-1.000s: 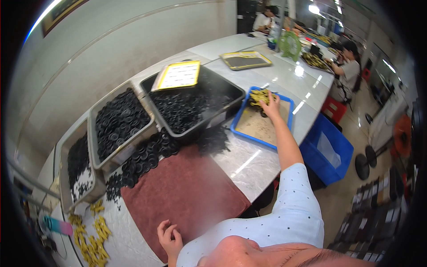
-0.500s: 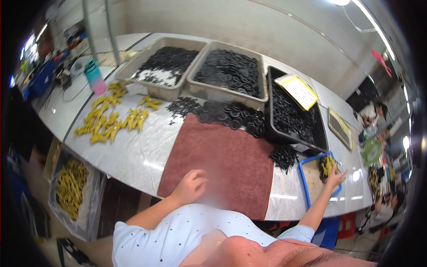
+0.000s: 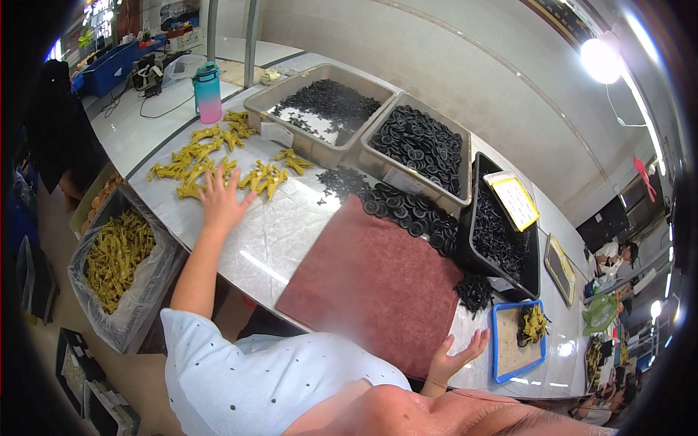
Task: The person assembles small yellow plastic toy motorcycle components by hand at an industrial workbench, fitting black rubber rings onto the yellow plastic parts.
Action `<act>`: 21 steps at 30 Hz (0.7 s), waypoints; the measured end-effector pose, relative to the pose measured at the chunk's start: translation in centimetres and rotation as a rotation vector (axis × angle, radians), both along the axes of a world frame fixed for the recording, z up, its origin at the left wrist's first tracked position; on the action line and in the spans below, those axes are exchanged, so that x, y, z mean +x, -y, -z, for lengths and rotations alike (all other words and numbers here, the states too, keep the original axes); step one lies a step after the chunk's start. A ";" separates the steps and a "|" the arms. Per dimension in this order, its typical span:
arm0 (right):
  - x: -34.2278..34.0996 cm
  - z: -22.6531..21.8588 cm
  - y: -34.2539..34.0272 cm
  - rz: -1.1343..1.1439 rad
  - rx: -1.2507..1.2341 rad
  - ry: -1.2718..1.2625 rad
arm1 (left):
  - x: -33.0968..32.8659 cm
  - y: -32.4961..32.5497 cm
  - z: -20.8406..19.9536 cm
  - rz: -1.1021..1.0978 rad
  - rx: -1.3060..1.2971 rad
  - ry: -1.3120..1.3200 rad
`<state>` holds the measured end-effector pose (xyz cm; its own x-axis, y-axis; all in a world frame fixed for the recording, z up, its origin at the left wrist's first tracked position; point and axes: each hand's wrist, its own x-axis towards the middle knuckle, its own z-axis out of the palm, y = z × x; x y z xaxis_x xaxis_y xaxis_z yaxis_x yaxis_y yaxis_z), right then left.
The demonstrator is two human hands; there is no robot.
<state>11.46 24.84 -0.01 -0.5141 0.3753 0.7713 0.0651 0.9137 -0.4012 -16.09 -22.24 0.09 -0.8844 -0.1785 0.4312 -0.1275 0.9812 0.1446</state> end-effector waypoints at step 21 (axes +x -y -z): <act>-1.7 4.4 -2.0 -0.008 -0.591 0.038 | -4.5 10.4 2.7 -0.132 0.155 -0.325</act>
